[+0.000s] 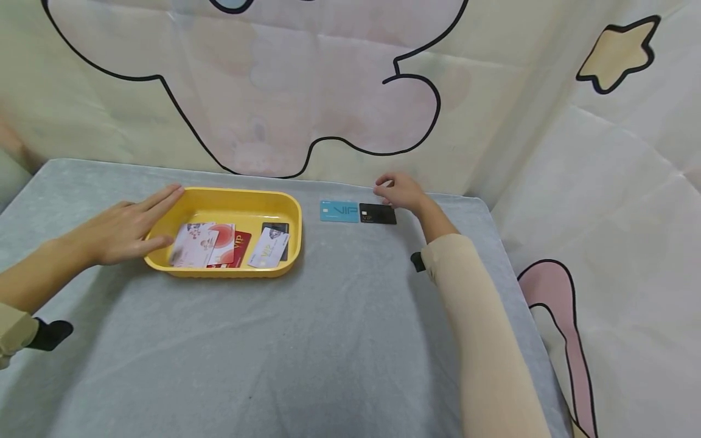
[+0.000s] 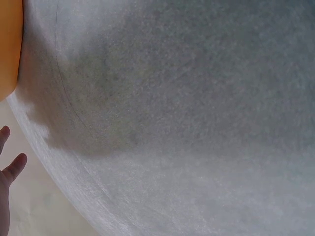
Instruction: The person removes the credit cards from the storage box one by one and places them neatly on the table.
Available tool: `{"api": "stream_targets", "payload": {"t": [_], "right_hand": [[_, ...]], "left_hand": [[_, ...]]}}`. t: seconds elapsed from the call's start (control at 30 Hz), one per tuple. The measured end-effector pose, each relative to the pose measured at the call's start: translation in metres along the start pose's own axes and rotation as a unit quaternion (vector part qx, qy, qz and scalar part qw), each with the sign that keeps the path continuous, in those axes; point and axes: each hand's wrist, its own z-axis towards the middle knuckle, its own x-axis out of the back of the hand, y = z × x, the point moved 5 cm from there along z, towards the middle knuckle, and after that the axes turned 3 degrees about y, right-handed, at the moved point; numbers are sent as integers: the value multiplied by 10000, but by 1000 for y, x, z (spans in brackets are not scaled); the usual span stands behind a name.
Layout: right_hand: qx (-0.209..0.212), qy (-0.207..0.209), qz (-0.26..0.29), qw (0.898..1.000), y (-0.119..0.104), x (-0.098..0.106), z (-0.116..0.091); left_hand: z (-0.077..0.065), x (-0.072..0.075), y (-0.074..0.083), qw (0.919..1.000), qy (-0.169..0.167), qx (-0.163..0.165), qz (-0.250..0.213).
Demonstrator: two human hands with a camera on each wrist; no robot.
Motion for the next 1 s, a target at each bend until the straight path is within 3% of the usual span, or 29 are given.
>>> {"api": "stream_targets", "payload": {"t": [0.17,0.4,0.57,0.77,1.0], "right_hand": [[483,-191,344,9981,-38,-5,-1],[694,-568,747,9932,-82,-26,-5],[1069,-864,1006,9854,-107,-40,-12],[1535,-1046,764,9796,-126,-52,-16],[1684,-1280,476,9762,-141,-68,-17]], "left_hand": [[-1,0,0,10000,33,-30,-9],[0,-1,-1,10000,9,-4,-22],[1,-1,-2,10000,-20,8,-10],[2,-1,-1,10000,-18,1,-5],[3,-1,0,10000,11,-19,7]]}}
